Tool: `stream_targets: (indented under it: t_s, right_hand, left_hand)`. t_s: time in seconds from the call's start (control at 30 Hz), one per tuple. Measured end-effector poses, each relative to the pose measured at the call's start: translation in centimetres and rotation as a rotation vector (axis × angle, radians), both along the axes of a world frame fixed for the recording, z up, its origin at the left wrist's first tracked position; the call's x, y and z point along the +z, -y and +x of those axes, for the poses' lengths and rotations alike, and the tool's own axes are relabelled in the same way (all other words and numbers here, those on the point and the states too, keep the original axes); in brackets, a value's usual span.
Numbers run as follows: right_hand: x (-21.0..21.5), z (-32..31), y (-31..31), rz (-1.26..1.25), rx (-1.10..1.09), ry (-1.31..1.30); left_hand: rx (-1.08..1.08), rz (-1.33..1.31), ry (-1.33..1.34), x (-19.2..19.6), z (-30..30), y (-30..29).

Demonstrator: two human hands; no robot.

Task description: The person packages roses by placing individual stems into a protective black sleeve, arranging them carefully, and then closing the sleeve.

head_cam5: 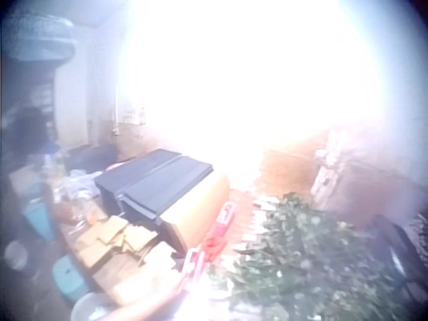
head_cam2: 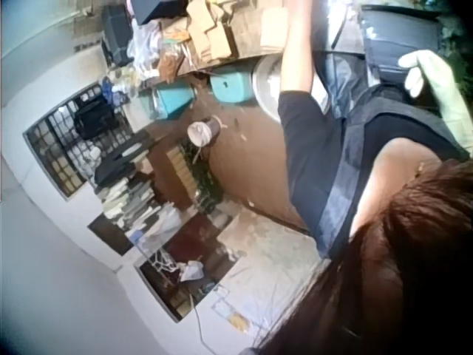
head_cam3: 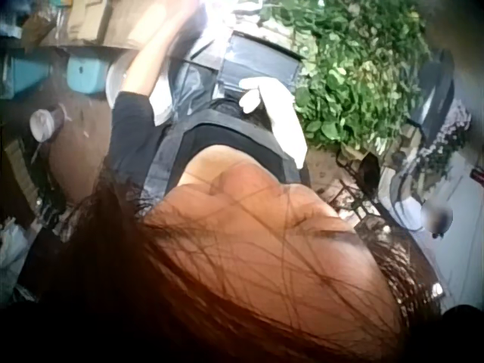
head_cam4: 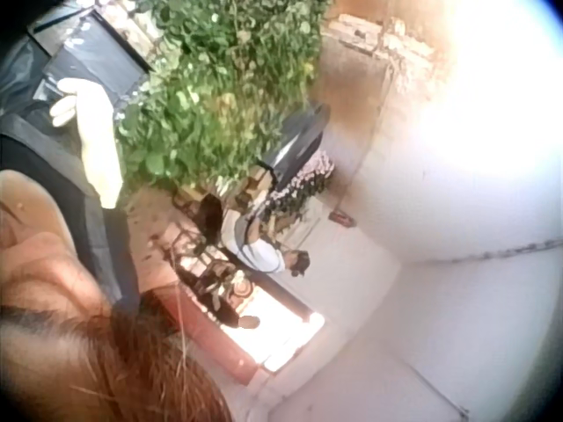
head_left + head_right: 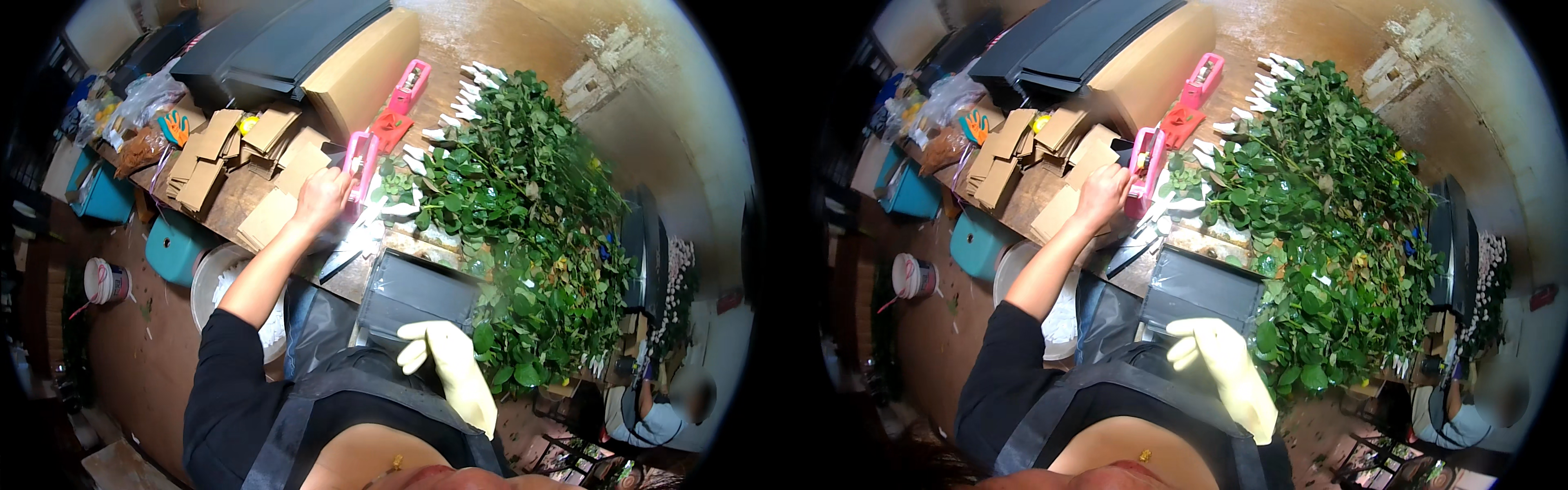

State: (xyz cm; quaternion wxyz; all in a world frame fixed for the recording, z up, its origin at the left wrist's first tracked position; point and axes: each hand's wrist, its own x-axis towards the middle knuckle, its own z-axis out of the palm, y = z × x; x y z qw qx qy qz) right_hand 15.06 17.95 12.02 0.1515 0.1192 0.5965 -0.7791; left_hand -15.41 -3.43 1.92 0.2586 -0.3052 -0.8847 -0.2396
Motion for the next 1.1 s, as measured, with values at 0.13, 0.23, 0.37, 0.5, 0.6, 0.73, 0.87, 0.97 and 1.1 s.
stream_targets:
  t_s: [0.13, 0.23, 0.37, 0.5, 0.6, 0.73, 0.87, 0.97, 1.1]
  right_hand:
    - [2.0, -6.7, 1.9, -0.099, 0.047, 0.002]
    - [0.1, -12.8, 3.6, -0.48, 0.111, 0.36]
    - [-2.3, -17.4, 7.1, -0.718, 0.006, 0.362]
    - [-4.5, -18.1, 9.5, -0.574, -0.054, 0.304]
    - [-3.2, -16.1, 9.5, -0.359, 0.007, 0.193]
    - [-2.5, -12.3, 9.3, 0.093, 0.274, 0.117]
    - [-0.9, -11.4, 9.0, 0.513, 0.447, 0.14]
    - [-1.1, -11.4, 9.1, 0.65, 0.448, 0.059]
    - [-2.0, -11.5, 8.5, 0.756, 0.488, -0.175]
  left_hand:
    - [-0.114, -0.047, -0.136, 5.3, 4.8, 1.9]
    - [-0.211, -0.062, -0.134, 7.6, 6.9, 2.4]
    - [-0.364, -0.116, -0.147, 8.8, 7.7, 3.6]
    - [-0.429, -0.105, -0.099, 8.0, 7.7, 5.0]
    - [-0.541, 0.195, 0.108, 6.9, 7.1, 7.0]
    - [0.092, 0.49, 0.888, -1.5, 4.2, 7.0]
    - [-0.055, 0.588, 1.621, -4.2, 0.6, 3.8]
    - [-0.126, 0.5, 1.434, -7.4, -1.1, 3.0]
    - [-0.023, -0.083, 1.013, -8.6, -2.0, 3.8]
